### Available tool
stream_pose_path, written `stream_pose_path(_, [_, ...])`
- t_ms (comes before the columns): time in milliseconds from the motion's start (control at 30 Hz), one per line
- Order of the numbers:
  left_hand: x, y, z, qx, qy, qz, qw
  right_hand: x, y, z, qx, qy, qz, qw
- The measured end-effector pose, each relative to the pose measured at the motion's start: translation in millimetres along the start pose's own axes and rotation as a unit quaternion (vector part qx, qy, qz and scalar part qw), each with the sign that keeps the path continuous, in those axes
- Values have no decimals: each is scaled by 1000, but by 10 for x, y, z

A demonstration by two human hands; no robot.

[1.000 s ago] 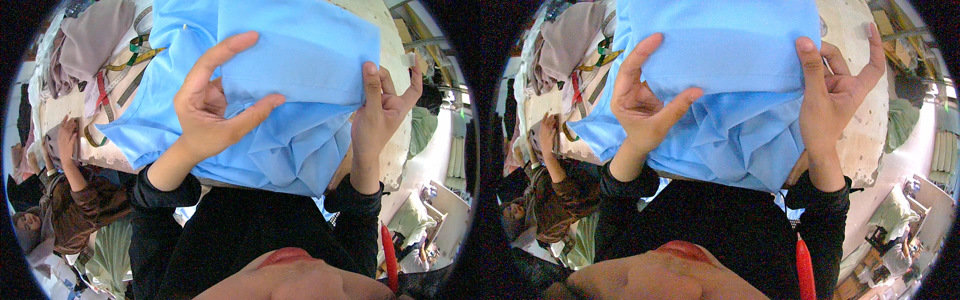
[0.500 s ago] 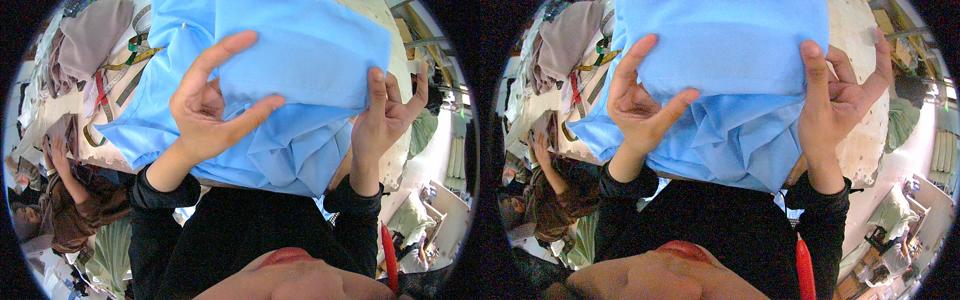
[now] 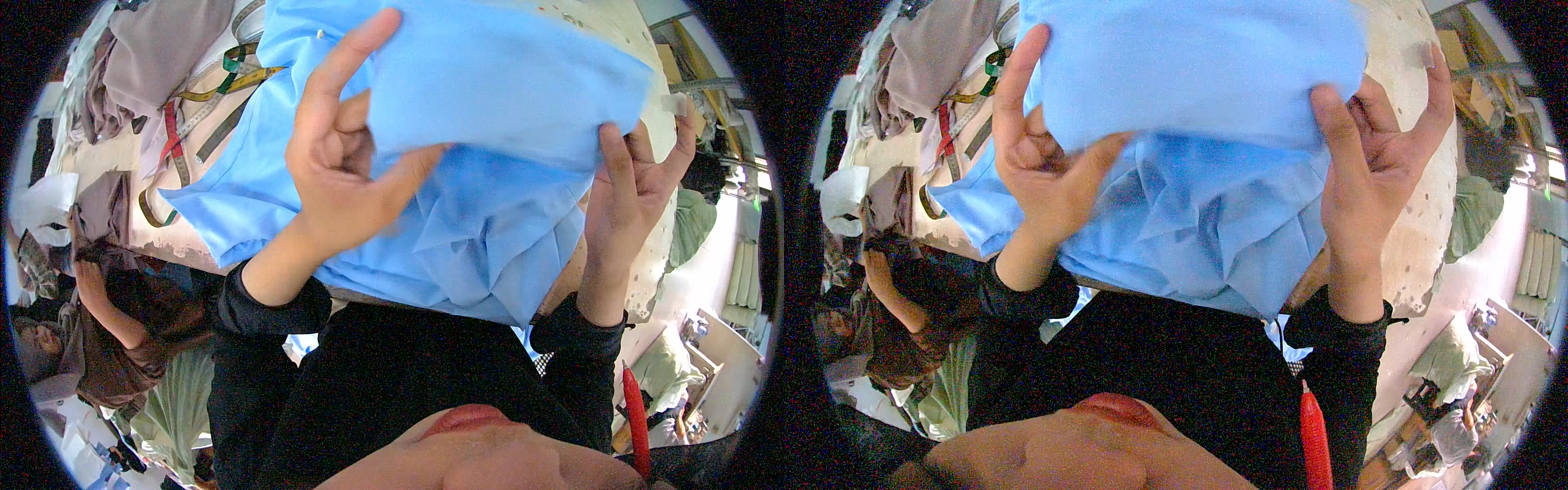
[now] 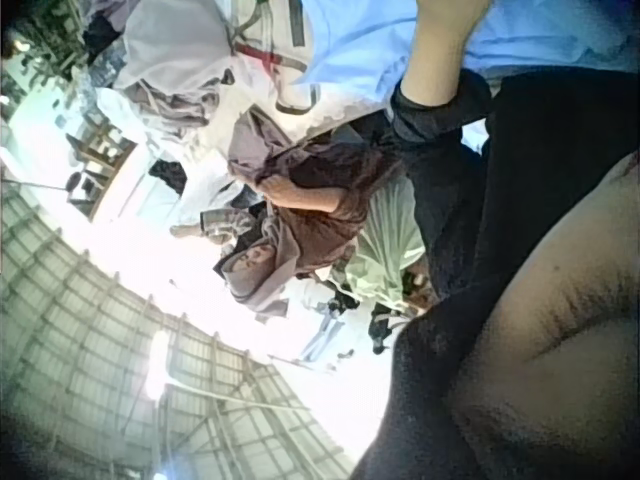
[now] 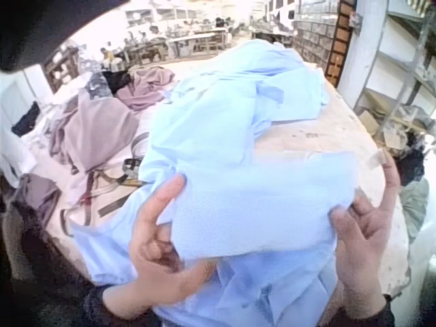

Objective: The person measures a light blue garment with a measuring tape, then uses scissors to trim threads and fabric edges. They fold and align sections of the garment, apply adhesive tape to secure seams, and continue trimming and adjusting the fabric.

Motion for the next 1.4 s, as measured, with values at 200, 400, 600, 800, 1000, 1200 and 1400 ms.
stream_pose_path(200, [257,424,-249,20,-236,-56,970,-232,101,-130,-134,179,19,975])
stream_pose_path(400, [378,309,-119,-38,-317,-159,934,79,-166,88,-207,-80,-41,974])
stream_pose_path(600, [300,122,0,-27,-301,-155,941,-2,-363,280,-172,-92,69,978])
stream_pose_path(800, [295,107,21,-26,-262,-153,953,-44,-236,202,-127,-109,60,984])
stream_pose_path(1000, [284,136,-53,24,-260,-146,954,-94,-210,215,-107,-60,82,989])
stream_pose_path(1200, [66,230,-6,96,24,-90,991,-256,-156,252,-95,5,101,990])
stream_pose_path(1400, [69,154,-57,14,24,42,999,-286,-140,281,-78,34,89,992])
Point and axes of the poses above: each hand's wrist, its own z-axis away from the middle knuckle, its own y-axis out of the back of the hand, x = y × z, the point moved 7 cm from there along -z, towards the middle knuckle
